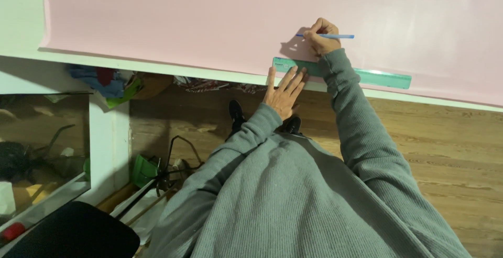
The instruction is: Measure and mark lines on a sheet of pink material using a ruler and pen.
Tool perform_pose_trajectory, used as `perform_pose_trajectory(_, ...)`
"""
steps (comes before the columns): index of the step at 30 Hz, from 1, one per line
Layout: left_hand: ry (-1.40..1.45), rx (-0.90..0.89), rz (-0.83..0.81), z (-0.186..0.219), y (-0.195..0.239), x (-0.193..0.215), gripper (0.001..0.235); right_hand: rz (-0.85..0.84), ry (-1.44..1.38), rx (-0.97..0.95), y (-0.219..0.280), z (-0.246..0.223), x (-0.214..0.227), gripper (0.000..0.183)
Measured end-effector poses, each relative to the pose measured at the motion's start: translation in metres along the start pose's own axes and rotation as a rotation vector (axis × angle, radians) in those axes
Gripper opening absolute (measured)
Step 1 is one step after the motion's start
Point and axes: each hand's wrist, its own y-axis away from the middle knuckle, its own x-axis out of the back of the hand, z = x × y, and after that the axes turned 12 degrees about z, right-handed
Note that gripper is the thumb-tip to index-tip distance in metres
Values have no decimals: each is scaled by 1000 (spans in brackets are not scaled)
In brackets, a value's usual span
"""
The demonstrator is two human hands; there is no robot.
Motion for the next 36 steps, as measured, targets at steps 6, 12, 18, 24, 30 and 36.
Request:
perform_pose_trajectory(6, 27, 19, 35, 1, -1, -9, 75, -11, 0, -16, 1, -4, -4, 23)
perform_pose_trajectory(12, 17, 23, 10, 3, -1, -9, 75, -9, 10, 17, -8, 12, 5, 22)
perform_pose_trajectory(18, 41, 31, 8, 3, -2, -14, 73, -27, 142, 40, -5, 10, 2, 23)
perform_pose_trajectory(24, 19, 3, -91, -1, -8, 24, 74, -255, 374, 123, 15, -1, -20, 25)
perform_pose_trajectory(30, 38, 2, -94, 0, -9, 15, 46, -287, 505, 104, 22, -8, -40, 28)
perform_pose_trajectory(36, 92, 4, -180, 2, -8, 6, 31, -300, 564, 117, 27, -14, -43, 29)
